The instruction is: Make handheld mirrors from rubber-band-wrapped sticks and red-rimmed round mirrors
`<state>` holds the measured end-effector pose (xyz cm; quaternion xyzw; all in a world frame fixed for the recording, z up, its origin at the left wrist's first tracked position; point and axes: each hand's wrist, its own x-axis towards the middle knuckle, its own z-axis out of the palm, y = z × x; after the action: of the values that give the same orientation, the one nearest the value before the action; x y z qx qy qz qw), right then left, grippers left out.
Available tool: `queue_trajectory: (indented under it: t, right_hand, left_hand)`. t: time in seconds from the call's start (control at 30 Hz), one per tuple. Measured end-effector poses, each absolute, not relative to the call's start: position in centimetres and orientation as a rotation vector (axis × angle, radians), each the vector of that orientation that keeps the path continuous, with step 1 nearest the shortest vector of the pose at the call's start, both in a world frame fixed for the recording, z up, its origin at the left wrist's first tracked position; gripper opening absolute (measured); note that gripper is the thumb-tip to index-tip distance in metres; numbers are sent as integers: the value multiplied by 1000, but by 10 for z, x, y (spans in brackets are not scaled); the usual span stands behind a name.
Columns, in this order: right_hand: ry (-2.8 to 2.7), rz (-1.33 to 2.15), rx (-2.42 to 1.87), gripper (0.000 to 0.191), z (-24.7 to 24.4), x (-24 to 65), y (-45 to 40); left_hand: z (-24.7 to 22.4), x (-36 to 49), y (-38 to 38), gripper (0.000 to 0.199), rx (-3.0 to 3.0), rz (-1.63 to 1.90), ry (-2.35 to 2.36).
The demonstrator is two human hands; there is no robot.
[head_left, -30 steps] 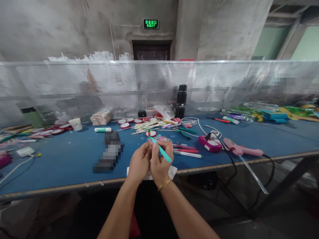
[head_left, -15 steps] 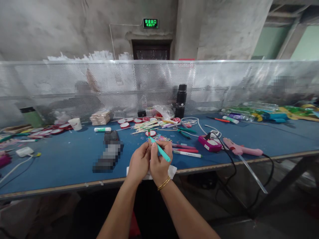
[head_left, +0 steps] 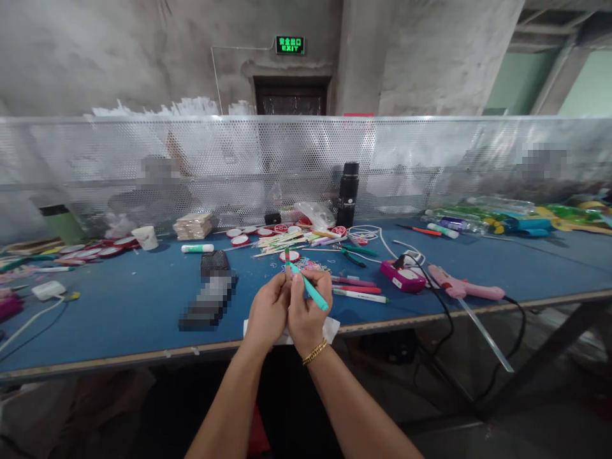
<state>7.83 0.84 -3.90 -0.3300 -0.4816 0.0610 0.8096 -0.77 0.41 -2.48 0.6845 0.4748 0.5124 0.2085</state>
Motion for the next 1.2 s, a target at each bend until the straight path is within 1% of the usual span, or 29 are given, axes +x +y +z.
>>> queue_trajectory:
  t: [0.37, 1.2]
  right_hand:
    - [-1007, 132, -713, 13, -39, 77, 9]
    - [-1044, 192, -664, 11, -39, 78, 6]
  left_hand:
    - [-24, -7, 4, 22, 1877, 1456, 1302]
    - [-25, -8, 4, 23, 1873, 1432, 1311]
